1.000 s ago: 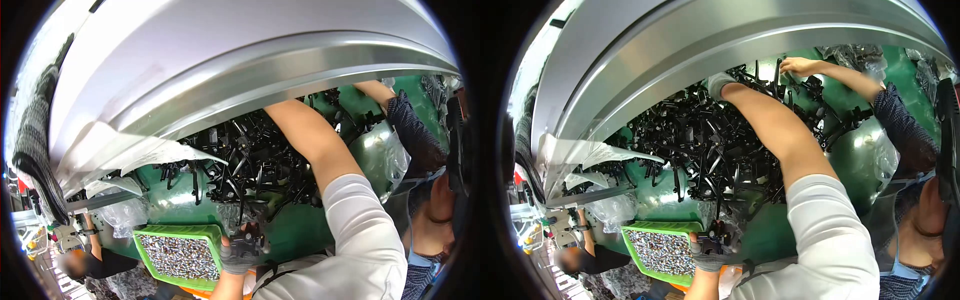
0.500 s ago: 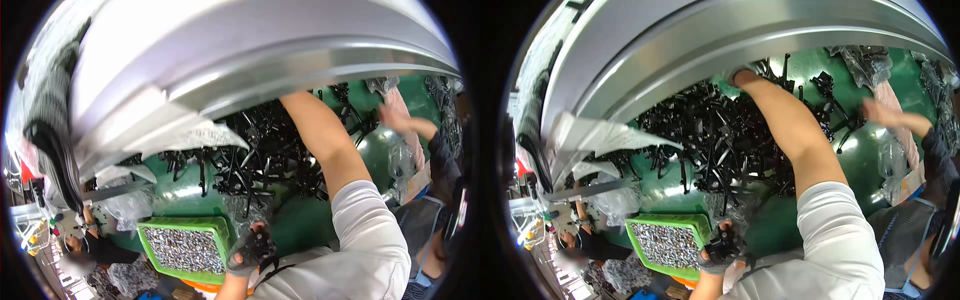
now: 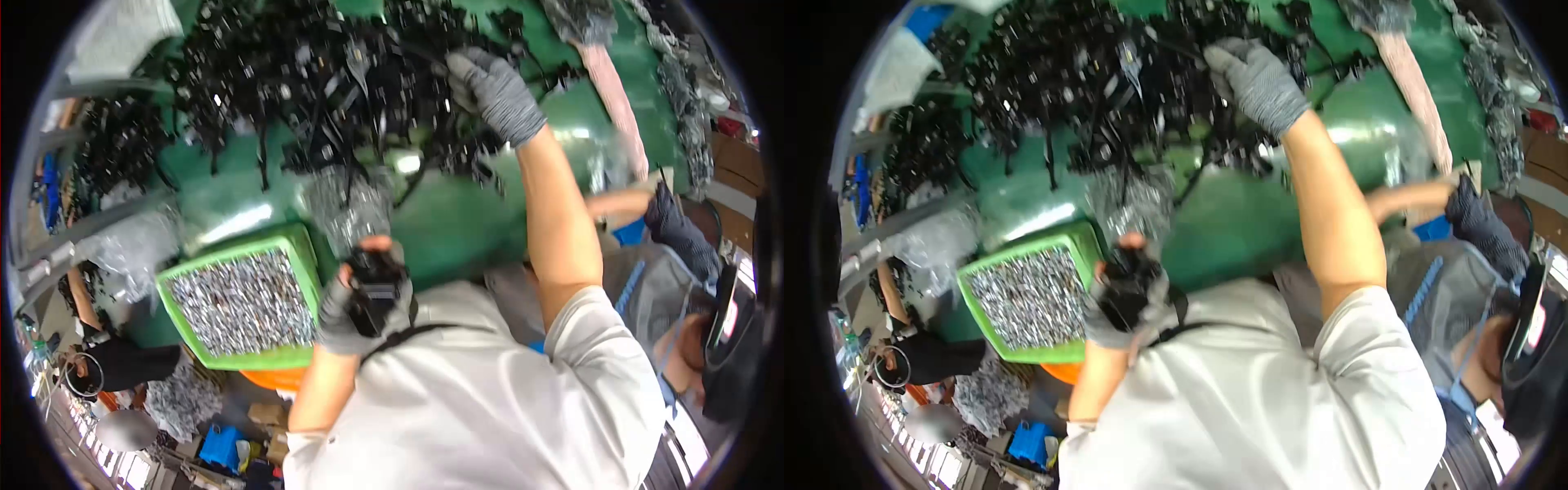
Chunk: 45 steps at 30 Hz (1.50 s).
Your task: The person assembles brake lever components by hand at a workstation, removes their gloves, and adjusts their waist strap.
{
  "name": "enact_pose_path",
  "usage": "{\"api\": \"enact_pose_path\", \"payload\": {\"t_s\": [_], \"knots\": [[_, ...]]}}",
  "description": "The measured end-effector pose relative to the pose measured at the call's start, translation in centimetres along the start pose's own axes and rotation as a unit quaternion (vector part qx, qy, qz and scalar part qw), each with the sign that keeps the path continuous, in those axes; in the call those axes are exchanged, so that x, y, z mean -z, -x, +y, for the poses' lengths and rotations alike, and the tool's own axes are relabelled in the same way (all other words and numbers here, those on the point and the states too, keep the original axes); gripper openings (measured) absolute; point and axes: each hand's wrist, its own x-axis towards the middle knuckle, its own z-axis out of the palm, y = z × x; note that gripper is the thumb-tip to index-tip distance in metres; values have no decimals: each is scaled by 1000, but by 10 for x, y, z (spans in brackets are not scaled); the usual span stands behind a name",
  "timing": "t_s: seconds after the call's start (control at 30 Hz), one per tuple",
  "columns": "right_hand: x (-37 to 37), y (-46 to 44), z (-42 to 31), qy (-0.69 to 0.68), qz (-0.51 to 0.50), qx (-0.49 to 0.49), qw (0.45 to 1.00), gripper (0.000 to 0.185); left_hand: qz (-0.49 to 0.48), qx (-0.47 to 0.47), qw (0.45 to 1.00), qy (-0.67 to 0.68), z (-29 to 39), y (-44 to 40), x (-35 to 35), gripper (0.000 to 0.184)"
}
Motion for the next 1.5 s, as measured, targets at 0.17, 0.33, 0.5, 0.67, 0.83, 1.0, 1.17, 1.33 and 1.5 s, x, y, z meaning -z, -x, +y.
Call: {"api": "enact_pose_path", "payload": {"t_s": [0.17, 0.33, 0.5, 0.67, 0.83, 1.0, 1.17, 1.33, 1.5], "knots": [[-32, 83, -32, 44, -172, 2, 984, 21, -116, 27, 992, -50, 14, 20, 16, 78], [-67, 128, -33, 306, -195, 130, 923, 20, 22, 32, 958, -284, 32, 60, 10, 105], [-90, 160, -49, 455, -201, 353, 792, 20, 0, 64, 956, -286, 33, 84, 28, 109], [-104, 175, -53, 487, -218, 418, 735, 23, -11, 29, 949, -314, 30, 97, 21, 97], [-113, 185, -49, 521, -200, 464, 688, 26, -12, 103, 936, -337, 31, 109, 35, 93], [-122, 195, -47, 545, -190, 499, 647, 29, -33, 133, 915, -380, 32, 115, 40, 69], [-132, 190, -32, 551, -156, 481, 664, 25, 1, 77, 897, -435, 29, 113, 53, 62], [-138, 200, 8, 328, 51, 457, 825, 31, 92, 6, 916, -390, 28, 111, 59, 71], [-162, 170, 109, 397, -26, 284, 872, 23, 138, -14, 908, -396, 34, 120, 63, 73]]}}
